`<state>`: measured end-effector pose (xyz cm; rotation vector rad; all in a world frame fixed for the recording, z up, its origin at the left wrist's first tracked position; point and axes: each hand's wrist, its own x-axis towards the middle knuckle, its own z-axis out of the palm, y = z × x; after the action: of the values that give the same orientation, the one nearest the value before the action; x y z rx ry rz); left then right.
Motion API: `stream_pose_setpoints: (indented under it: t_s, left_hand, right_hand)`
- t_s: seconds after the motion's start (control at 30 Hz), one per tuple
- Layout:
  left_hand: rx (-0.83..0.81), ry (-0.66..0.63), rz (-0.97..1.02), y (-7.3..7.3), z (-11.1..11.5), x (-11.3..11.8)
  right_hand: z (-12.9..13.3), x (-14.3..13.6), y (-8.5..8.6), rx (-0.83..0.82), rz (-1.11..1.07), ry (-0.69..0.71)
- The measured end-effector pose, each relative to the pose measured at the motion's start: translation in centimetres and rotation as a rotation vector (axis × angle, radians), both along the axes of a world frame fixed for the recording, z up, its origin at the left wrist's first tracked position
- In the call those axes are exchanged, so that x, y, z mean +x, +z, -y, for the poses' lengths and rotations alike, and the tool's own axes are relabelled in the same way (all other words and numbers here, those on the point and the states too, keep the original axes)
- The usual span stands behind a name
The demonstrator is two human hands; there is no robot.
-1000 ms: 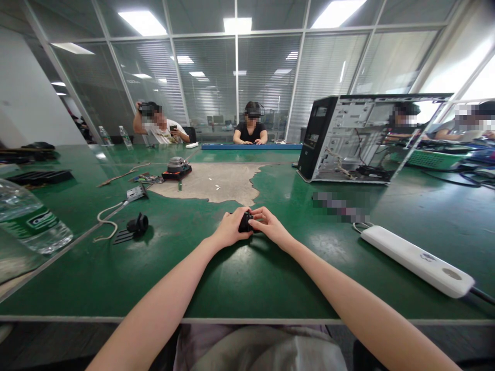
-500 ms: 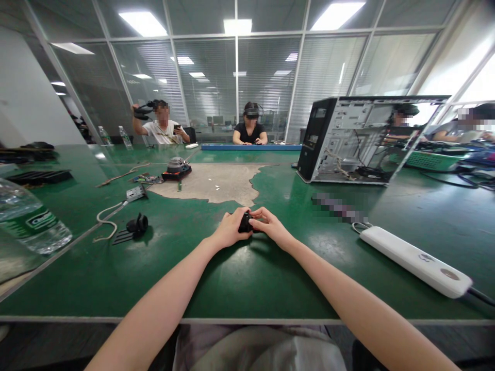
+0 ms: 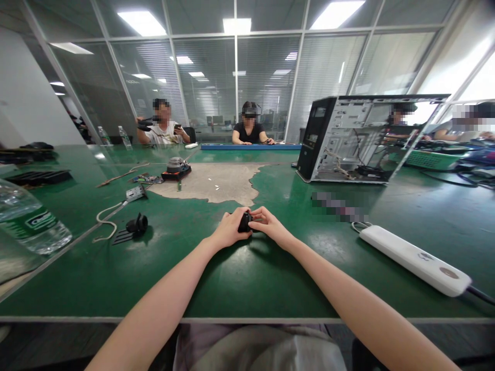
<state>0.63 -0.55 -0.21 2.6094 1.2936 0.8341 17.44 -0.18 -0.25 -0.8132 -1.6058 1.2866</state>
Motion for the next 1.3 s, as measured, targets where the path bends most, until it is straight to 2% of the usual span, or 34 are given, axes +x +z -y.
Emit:
stream_pose_setpoints:
  t_s: [0.17,0.33,0.57,0.9,1.13,1.3]
  left_hand:
    - [-0.002,-0.001,0.01,-0.1,-0.1,0.0]
    - [-0.006,-0.003,0.006,-0.1,-0.1,0.0]
    - [0.002,-0.005,0.007,0.0,0.1,0.0]
    - [-0.007,-0.003,0.01,0.0,-0.1,0.0]
    - [-0.008,-0.01,0.019,0.1,0.0,0.0]
    - [-0.018,-0.016,0.03,0.0,-0.1,0.0]
  right_hand:
    - [-0.2,-0.3,-0.3,0.017,-0.004,-0.048]
    - [-0.6,-0.2,-0.7,-0.039,0.043,-0.091]
    - [0.1,0.0,0.1,-0.007,-0.006,0.025]
    - [-0.4,-0.4,-0.6,-0.021,0.038,-0.089]
    - [0.3,-0.1,0.4,-0.013,0.014,0.023]
    - [0.3,-0.3,0.4,0.007,0.006,-0.025]
